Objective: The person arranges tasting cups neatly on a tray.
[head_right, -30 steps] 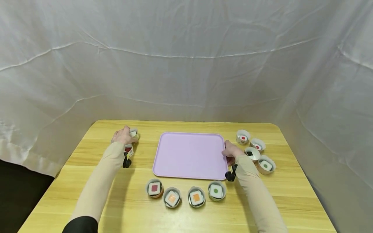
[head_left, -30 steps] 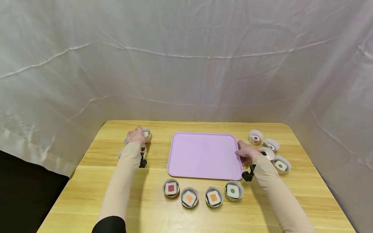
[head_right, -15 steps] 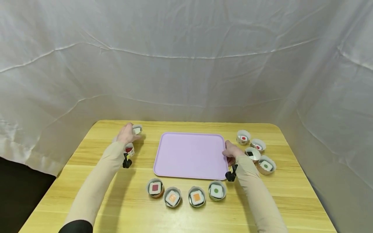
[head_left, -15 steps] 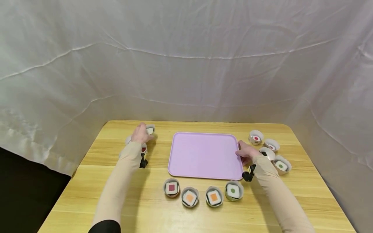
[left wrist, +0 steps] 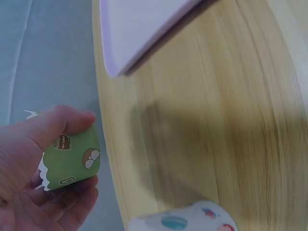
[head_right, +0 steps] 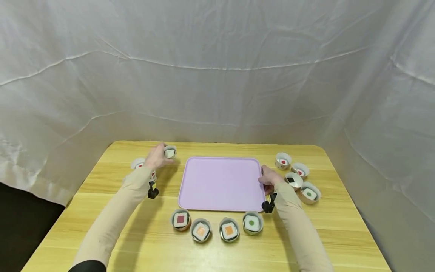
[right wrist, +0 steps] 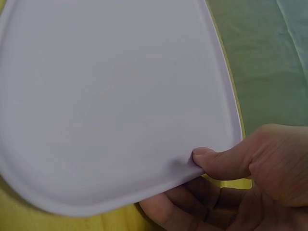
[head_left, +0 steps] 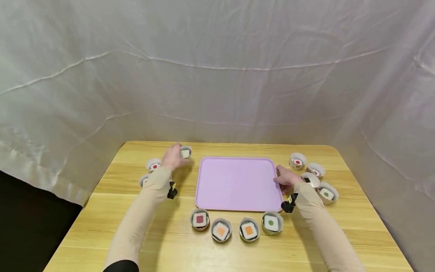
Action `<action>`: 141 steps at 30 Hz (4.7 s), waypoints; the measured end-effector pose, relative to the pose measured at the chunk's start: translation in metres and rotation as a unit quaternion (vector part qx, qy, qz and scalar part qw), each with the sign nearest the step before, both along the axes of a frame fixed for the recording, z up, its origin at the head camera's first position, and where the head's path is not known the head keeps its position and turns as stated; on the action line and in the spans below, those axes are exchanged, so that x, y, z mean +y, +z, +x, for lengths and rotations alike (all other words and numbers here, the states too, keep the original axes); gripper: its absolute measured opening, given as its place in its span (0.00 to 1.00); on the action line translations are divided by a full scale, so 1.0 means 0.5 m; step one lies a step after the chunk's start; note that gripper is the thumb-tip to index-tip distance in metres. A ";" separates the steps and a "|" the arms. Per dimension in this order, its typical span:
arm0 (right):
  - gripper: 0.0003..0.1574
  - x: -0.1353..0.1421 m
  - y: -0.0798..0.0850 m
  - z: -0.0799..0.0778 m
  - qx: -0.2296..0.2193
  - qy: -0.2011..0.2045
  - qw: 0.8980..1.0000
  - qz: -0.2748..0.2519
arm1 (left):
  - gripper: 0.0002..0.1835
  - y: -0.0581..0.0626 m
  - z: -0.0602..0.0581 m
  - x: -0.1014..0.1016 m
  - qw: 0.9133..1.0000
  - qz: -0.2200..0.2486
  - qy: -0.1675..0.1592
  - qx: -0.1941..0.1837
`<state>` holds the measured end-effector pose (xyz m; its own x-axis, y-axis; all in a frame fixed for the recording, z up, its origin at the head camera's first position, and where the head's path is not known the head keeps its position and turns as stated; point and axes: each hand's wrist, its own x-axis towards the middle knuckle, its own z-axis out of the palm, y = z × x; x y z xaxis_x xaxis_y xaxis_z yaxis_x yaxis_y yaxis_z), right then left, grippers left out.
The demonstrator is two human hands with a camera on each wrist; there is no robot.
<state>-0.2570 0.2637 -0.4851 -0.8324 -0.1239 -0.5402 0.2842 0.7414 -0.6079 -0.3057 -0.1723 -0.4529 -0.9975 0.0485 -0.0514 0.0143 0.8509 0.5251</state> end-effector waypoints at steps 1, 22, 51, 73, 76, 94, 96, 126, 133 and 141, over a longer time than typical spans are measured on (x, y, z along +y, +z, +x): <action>0.28 -0.001 -0.001 -0.001 0.000 0.000 1.000 0.001 | 0.35 0.001 0.000 0.005 1.000 -0.001 -0.006 0.001; 0.22 -0.007 0.000 -0.002 -0.003 -0.001 1.000 -0.010 | 0.33 -0.011 0.004 0.106 0.999 -0.006 -0.042 -0.005; 0.23 -0.012 0.008 0.003 -0.007 -0.001 1.000 0.001 | 0.29 -0.029 -0.002 0.174 0.997 -0.042 -0.057 -0.004; 0.22 -0.013 0.008 0.005 -0.003 0.002 1.000 0.007 | 0.30 -0.040 0.000 0.191 0.997 -0.044 -0.052 -0.026; 0.23 -0.012 0.008 0.005 -0.005 0.000 1.000 0.006 | 0.31 -0.042 -0.001 0.192 0.997 -0.043 -0.051 -0.030; 0.25 -0.008 0.008 0.005 -0.004 0.000 1.000 0.012 | 0.32 -0.049 0.000 0.199 0.997 -0.049 -0.051 -0.028; 0.24 -0.008 0.008 0.006 -0.002 0.002 1.000 0.013 | 0.32 -0.050 -0.001 0.200 0.997 -0.050 -0.050 -0.028; 0.25 -0.010 0.005 -0.005 -0.001 0.006 1.000 0.015 | 0.48 -0.038 0.005 0.183 0.998 -0.019 -0.044 -0.042; 0.25 -0.008 0.002 -0.007 -0.001 0.003 1.000 0.008 | 0.52 -0.018 0.007 0.167 0.997 0.014 -0.049 -0.054; 0.26 -0.011 0.006 -0.005 -0.005 0.004 1.000 0.008 | 0.55 0.004 0.013 0.140 0.996 0.041 -0.056 -0.062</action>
